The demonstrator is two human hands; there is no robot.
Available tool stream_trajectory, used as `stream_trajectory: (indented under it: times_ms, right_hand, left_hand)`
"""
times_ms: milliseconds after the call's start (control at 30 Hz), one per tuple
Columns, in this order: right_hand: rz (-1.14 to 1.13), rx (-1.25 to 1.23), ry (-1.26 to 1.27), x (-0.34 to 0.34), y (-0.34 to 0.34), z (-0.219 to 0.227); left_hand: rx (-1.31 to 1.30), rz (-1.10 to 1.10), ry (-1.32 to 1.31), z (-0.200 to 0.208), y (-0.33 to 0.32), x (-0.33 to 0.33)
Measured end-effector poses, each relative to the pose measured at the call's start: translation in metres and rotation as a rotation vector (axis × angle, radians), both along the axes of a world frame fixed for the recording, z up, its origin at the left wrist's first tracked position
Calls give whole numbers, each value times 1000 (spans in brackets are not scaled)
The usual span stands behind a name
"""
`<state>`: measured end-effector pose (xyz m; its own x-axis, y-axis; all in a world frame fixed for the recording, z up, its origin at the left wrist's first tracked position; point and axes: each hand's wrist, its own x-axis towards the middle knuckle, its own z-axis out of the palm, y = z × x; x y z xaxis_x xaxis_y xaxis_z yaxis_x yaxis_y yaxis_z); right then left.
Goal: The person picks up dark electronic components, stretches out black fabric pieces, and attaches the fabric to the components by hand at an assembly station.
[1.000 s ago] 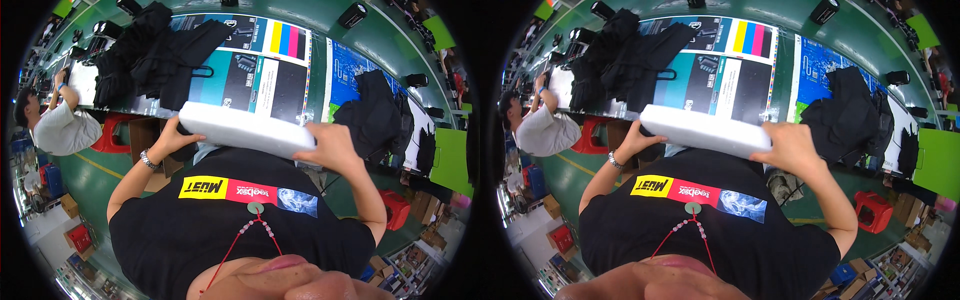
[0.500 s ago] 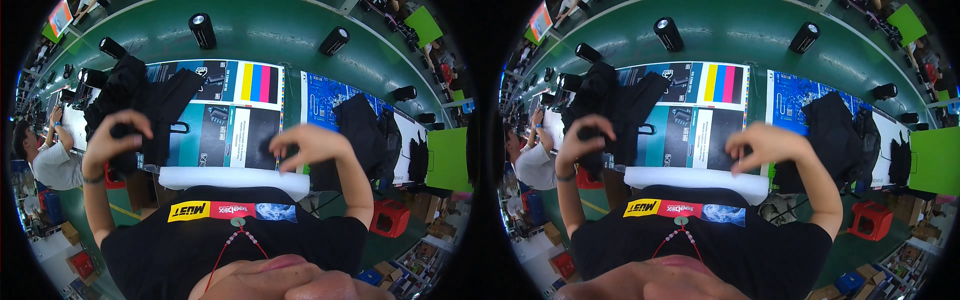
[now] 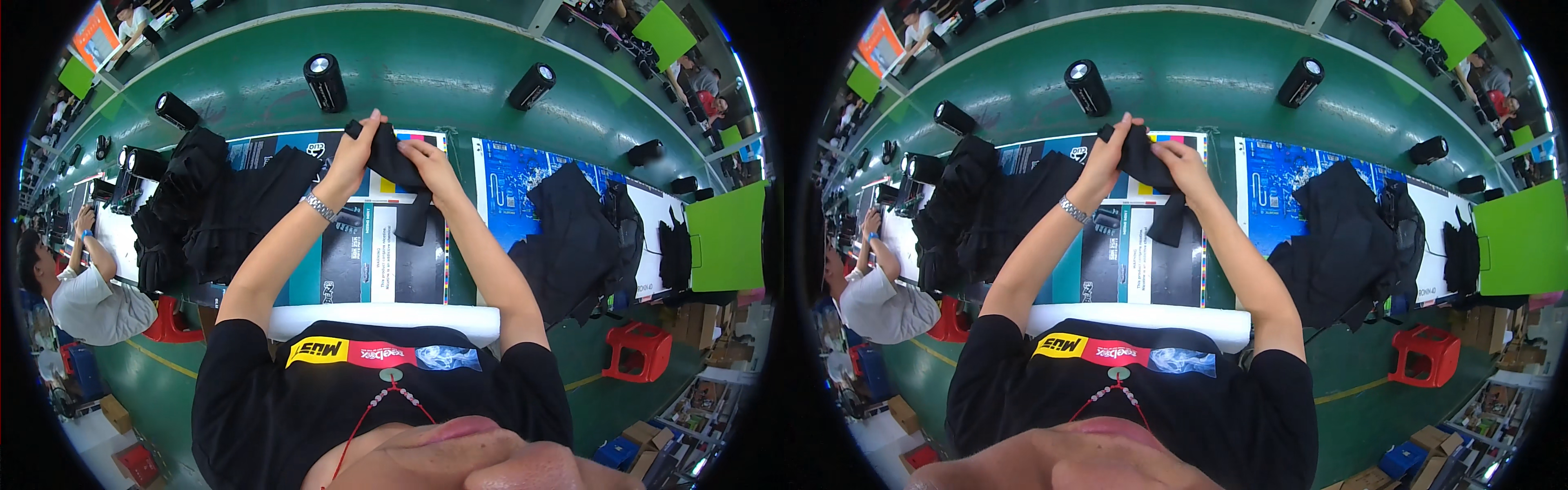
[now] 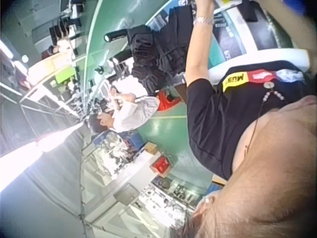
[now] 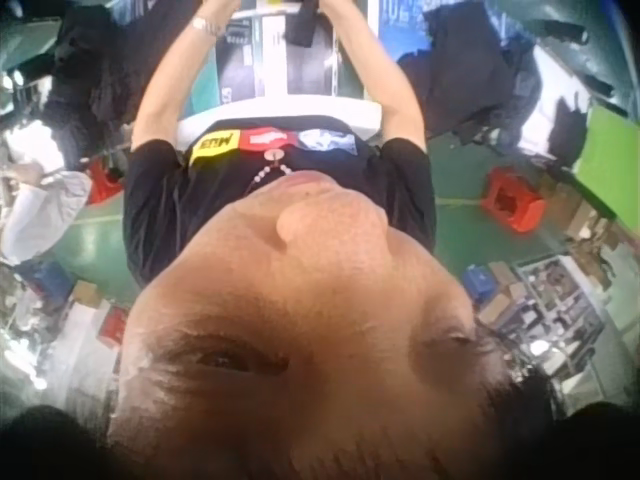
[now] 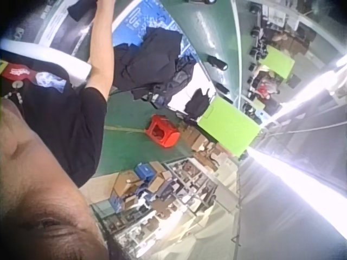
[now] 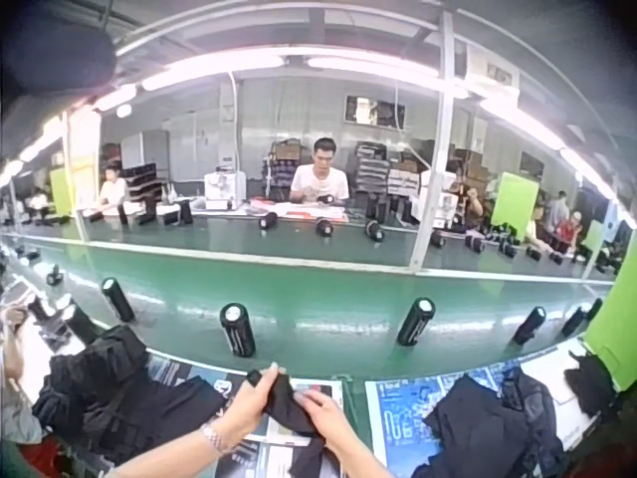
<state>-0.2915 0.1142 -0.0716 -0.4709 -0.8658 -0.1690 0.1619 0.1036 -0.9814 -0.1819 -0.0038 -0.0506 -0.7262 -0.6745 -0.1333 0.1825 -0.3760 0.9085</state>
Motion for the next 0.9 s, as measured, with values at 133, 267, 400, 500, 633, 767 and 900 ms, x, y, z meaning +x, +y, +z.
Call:
stream_trajectory:
  times_ms: [133,267,400,500,633,767,900]
  right_hand:
    - [-229,-43,-74,-13,11,1]
    - [-161,30,126,-27,19,25]
    - [-396,62,574,-68,18,28]
    - [-863,57,1236,-161,25,66]
    - [-1154,524,1520,-236,27,107]
    - [-576,143,1010,-346,79,50]
    - [-662,297,1238,-297,68,70]
  left_hand:
    - [-92,-84,-58,-21,-3,15]
    - [81,-271,-65,-17,18,15]
    - [-100,-186,-194,-25,11,20]
    - [-415,-64,-368,-12,6,42]
    - [-730,-140,-523,-5,0,73]
    - [-926,-74,-235,-17,-13,74]
    - [-1214,118,-410,9,-17,116]
